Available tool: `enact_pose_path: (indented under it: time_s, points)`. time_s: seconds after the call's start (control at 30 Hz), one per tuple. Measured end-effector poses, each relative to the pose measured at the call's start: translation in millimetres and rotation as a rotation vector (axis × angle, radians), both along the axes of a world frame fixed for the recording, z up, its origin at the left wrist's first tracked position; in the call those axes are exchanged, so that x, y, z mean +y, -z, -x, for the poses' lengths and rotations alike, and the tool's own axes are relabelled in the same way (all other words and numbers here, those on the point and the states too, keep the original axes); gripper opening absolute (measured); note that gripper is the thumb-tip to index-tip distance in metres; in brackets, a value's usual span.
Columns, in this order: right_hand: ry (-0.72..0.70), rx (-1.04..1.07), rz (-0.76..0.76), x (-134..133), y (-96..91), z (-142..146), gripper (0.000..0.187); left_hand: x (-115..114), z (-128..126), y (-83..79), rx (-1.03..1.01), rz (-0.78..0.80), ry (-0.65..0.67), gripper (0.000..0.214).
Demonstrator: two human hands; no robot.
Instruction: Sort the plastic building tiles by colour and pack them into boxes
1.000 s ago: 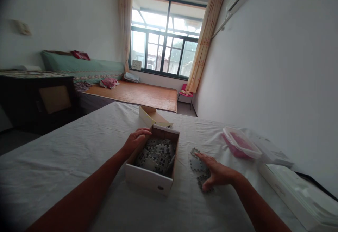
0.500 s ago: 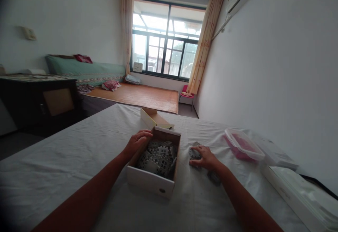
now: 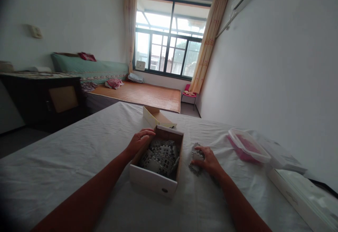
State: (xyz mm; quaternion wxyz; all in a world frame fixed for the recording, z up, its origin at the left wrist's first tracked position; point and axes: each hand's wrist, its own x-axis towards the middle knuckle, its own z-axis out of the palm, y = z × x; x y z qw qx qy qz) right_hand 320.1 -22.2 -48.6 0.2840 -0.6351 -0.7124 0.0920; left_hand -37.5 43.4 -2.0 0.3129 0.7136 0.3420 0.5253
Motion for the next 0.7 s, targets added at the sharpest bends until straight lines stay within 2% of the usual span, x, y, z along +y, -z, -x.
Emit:
enact_pose_path:
  time_s: [0.27,0.37,0.5,0.7]
  points:
    - [-0.026,0.091,0.074,-5,-3.1,-1,0.055,1,0,1.0,0.014,-0.015,0.002,0.028]
    - [-0.032,0.089,0.058,-8,-10.0,2,0.045,1,0,0.5,0.017,-0.010,0.005,0.027]
    - [0.032,0.073,0.043,-12,-16.7,5,0.030,0,0,0.1,0.014,-0.004,0.008,0.027]
    - [0.078,0.139,0.020,-13,-21.8,2,0.033,1,0,1.6,0.009,-0.009,-0.001,0.028]
